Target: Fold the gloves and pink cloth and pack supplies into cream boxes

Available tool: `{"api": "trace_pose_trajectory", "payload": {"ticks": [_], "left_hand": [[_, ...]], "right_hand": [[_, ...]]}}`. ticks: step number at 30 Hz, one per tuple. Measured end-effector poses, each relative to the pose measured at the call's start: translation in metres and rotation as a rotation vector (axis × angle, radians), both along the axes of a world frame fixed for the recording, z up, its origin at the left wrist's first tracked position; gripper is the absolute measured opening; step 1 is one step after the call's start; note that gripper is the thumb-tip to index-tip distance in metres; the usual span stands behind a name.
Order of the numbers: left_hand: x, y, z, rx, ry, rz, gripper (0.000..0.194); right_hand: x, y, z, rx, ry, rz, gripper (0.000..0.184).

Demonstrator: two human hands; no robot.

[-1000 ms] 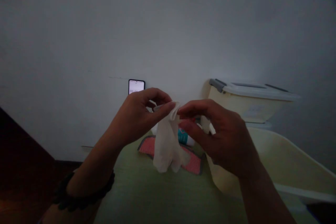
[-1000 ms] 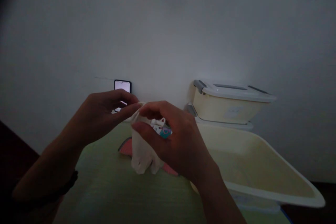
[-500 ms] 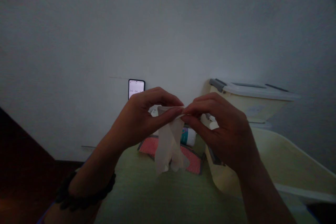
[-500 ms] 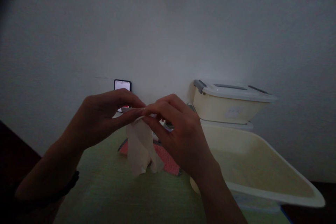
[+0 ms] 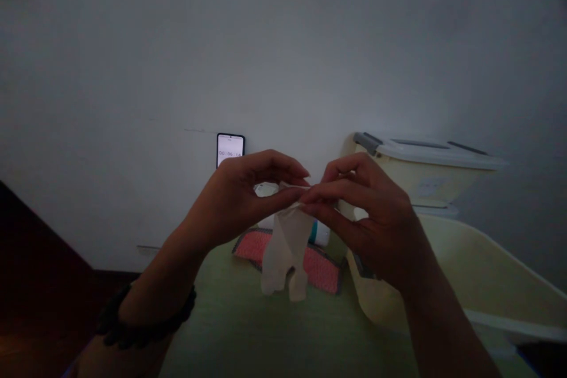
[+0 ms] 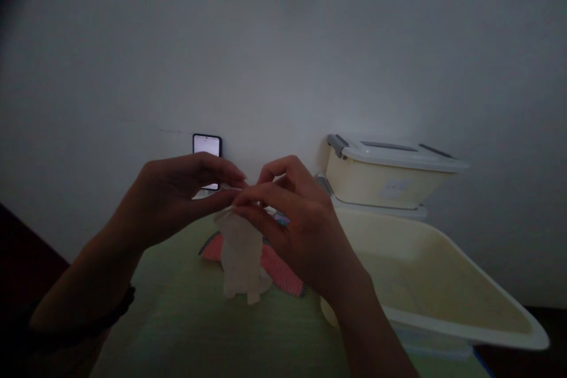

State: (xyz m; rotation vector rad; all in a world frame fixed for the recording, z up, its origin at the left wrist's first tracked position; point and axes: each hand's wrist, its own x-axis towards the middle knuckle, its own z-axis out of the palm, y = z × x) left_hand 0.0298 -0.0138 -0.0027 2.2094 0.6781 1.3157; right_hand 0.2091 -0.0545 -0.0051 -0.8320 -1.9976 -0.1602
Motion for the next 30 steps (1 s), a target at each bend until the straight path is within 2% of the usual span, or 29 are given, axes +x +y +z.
{"api": "trace_pose_trajectory", "payload": {"ticks": [9,14,19,23,25,28,30], "left_hand": [[-0.007,0.0021,-0.0019,-0.171,-0.055,-0.164,0.016],[-0.0076,0.0003,-0.0025,-0.239,-0.073,-0.231,0.02],[-0.0087,-0.0005,-0.0023,-0.24,-0.053,-0.241,0.022],[-0.0074,-0.0019,-0.0014,-0.241,-0.052,-0.275,0.029],[-0.0056,-0.0027,-0.0013,-0.218,-0.071,-0.245,0.032],[-0.0029,-0.0037,-0.0015,-0.176,-0.101,-0.179,0.023],[-0.0015,-0.0041,-0.0015,-0.147,-0.098,-0.169,0.021]], "right_hand": [[-0.0006,-0.0001,-0.0023,0.087,0.073,-0.165,0.005],[-0.0001,0.0008,-0.0042,0.1,0.104,-0.183,0.004],[0.0004,0.0003,-0.0029,0.085,0.105,-0.18,0.005],[-0.0016,0.0001,-0.0037,0.029,0.145,-0.146,0.008],[-0.0028,0.0004,-0.0052,-0.012,0.218,-0.127,0.015],[-0.0035,0.0007,-0.0067,-0.116,0.28,-0.094,0.023],[-0.0033,0.0001,-0.0063,-0.183,0.246,-0.08,0.019]]}}
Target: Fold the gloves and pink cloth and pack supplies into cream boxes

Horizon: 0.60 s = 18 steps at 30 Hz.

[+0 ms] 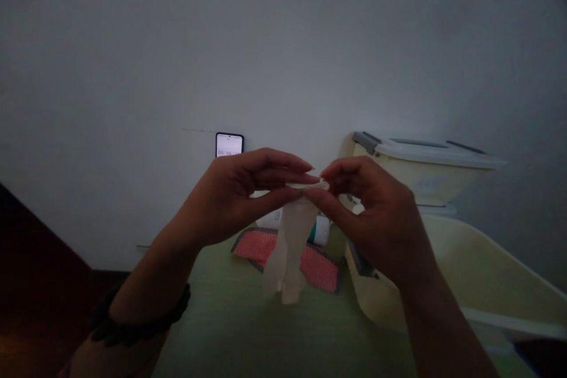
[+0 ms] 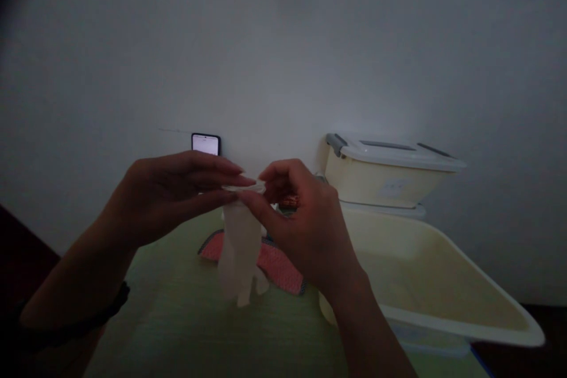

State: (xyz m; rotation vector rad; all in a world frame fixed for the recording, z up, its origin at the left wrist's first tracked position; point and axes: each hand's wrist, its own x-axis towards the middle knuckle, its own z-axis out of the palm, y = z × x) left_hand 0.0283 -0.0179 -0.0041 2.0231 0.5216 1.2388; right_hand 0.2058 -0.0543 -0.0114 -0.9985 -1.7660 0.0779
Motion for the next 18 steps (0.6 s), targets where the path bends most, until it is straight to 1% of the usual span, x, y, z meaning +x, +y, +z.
{"api": "trace_pose_trajectory", "payload": {"ticks": [3,7,9,12,15,18], "left_hand": [[0.002,-0.001,0.0,0.047,-0.005,-0.021,0.021],[0.008,-0.002,0.0,0.066,-0.068,-0.044,0.024],[0.011,-0.002,-0.002,0.036,-0.102,-0.074,0.031],[0.014,0.0,-0.006,-0.057,-0.106,-0.165,0.038],[0.016,0.003,-0.01,-0.121,-0.039,-0.204,0.029],[0.017,0.005,-0.013,-0.115,0.048,-0.209,0.017]], "right_hand": [[0.0,-0.002,0.002,-0.04,-0.034,-0.003,0.012],[-0.002,-0.004,0.004,-0.026,0.013,-0.004,0.01],[-0.003,-0.004,0.004,0.007,0.065,-0.008,0.009],[-0.001,-0.005,0.006,0.07,0.165,-0.043,0.009],[0.001,-0.004,0.008,0.118,0.262,-0.067,0.01],[0.003,-0.003,0.008,0.13,0.333,-0.098,0.012]]}}
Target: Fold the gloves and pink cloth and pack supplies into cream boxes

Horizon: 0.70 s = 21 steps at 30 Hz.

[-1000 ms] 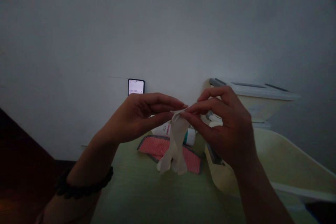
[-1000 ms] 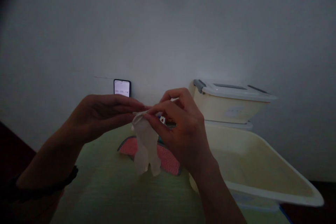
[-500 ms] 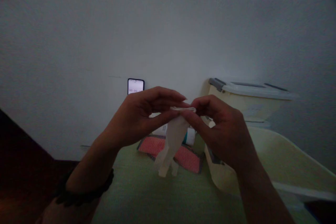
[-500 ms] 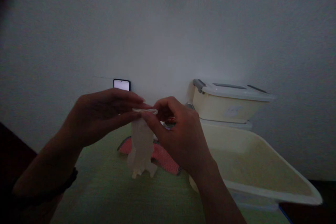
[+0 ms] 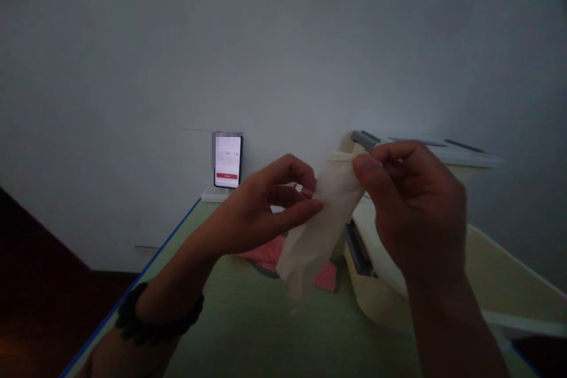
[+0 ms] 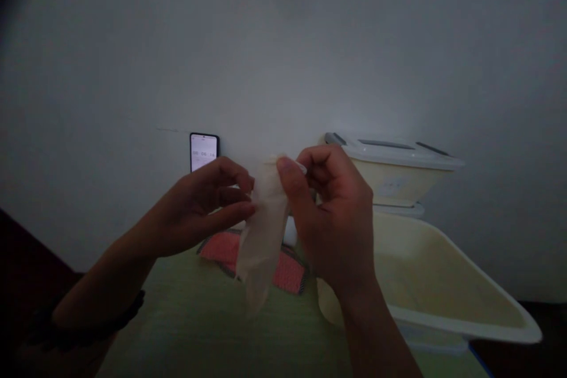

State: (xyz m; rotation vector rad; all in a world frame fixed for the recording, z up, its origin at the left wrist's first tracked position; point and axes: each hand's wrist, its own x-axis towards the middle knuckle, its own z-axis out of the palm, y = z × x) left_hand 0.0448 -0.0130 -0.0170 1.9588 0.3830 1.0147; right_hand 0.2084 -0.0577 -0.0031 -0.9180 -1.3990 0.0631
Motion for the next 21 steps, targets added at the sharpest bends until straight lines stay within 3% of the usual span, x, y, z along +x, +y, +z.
{"api": "trace_pose_trajectory", "payload": {"ticks": [12,16,21], "left_hand": [[0.0021,0.0017,-0.0015,0.097,0.129,0.094,0.011],[0.001,0.001,-0.0009,0.15,0.151,0.053,0.014],[-0.0007,0.0002,-0.001,0.069,0.07,-0.015,0.022]], "right_hand": [[0.0007,0.0009,0.0019,0.034,0.049,-0.004,0.012],[-0.0004,0.0006,0.0017,0.036,0.047,0.01,0.012],[-0.0006,-0.0011,0.0018,0.031,0.046,-0.011,0.013]]}}
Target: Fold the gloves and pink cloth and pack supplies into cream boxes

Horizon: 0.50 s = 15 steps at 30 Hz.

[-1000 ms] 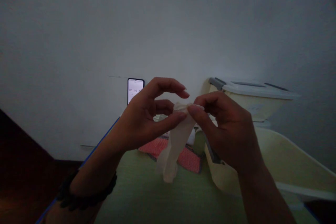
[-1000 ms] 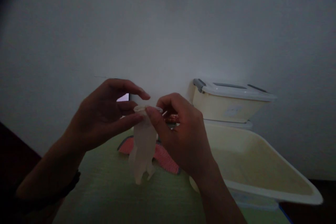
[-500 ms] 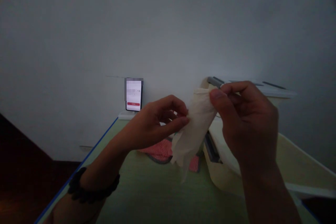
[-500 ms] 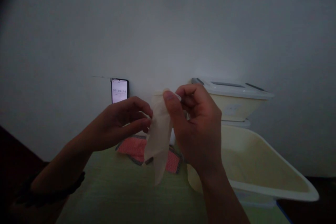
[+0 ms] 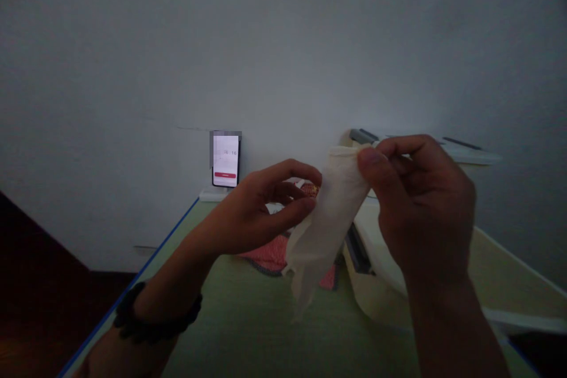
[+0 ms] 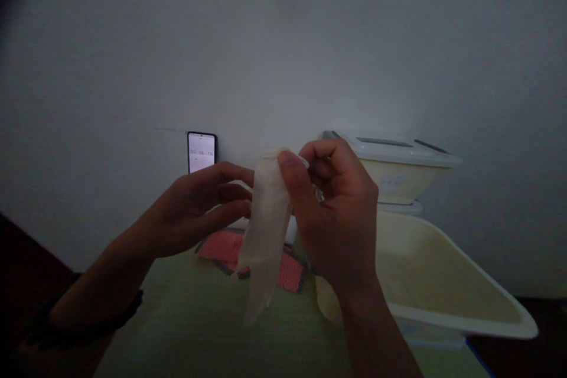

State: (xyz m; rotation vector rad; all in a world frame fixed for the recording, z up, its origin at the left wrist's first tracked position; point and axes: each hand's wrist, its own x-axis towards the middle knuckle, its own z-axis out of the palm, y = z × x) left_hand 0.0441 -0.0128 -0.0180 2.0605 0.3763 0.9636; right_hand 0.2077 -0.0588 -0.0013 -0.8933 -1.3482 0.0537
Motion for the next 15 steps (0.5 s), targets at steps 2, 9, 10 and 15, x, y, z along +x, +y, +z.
{"api": "trace_pose_trajectory", "payload": {"ticks": [2,9,10,15], "left_hand": [[0.0,0.0,0.0,-0.026,-0.022,-0.015,0.026],[0.0,-0.001,0.005,-0.013,-0.148,-0.091,0.016],[-0.001,-0.002,0.006,-0.018,-0.144,-0.09,0.013],[-0.002,-0.005,0.011,0.073,0.029,-0.056,0.012]], "right_hand": [[0.0,0.0,0.0,0.008,0.0,-0.013,0.012],[-0.001,0.0,0.0,0.012,-0.004,-0.018,0.012],[-0.001,0.0,0.001,0.012,-0.004,-0.016,0.012],[-0.001,0.0,0.001,0.036,-0.004,-0.045,0.013]]}}
